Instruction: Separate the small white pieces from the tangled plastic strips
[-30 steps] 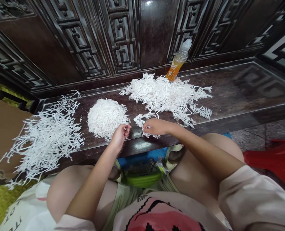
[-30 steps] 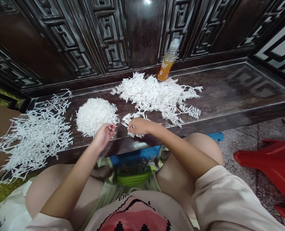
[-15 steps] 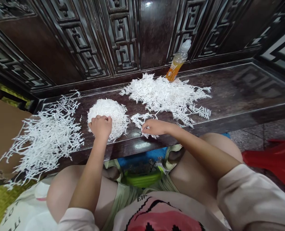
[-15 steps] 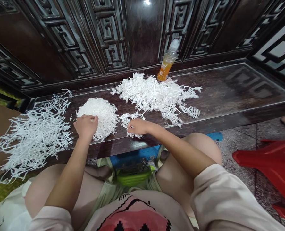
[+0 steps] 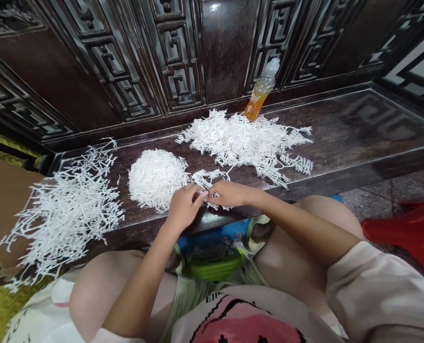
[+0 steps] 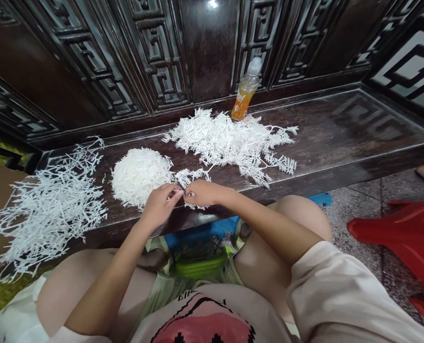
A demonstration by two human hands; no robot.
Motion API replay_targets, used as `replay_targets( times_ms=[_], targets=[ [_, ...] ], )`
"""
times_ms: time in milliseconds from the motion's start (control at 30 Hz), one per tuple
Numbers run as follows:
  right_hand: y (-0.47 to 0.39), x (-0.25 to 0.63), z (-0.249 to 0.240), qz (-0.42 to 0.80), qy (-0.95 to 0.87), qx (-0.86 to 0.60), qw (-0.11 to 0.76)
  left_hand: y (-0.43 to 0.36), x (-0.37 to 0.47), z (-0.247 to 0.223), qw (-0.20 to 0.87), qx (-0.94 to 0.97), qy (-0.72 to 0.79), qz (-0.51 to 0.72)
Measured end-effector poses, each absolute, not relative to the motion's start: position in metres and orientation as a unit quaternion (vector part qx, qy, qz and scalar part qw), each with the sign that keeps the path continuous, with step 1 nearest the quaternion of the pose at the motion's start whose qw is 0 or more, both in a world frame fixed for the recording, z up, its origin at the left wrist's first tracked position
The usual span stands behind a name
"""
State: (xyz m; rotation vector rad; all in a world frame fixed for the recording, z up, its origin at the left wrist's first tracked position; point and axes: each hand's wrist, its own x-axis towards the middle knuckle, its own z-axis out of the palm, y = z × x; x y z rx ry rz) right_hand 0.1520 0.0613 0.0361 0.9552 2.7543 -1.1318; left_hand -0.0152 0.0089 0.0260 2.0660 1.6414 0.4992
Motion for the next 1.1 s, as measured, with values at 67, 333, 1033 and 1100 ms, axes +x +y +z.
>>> replay_targets(
  times_ms=[67,333,1033,1100],
  targets=[
    [0.06,0.151,0.037,-0.364,0.882,0.3,0.005,0.005,-0.01,0.022,0.27,0.727,0.599,0.201],
    [0.065,0.153,0.037,-0.348,0.892,0.29,0.012,0.007,-0.011,0.015,0.427,0.628,0.604,0.241],
    [0.104,0.176,0.024,-0.309,0.877,0.366,0.04,0.008,-0.073,0.052,0.054,0.597,0.765,0.238],
    [0.095,0.165,0.025,-0.362,0.869,0.337,0.018,0.015,-0.084,0.044,0.038,0.576,0.797,0.177]
  ],
)
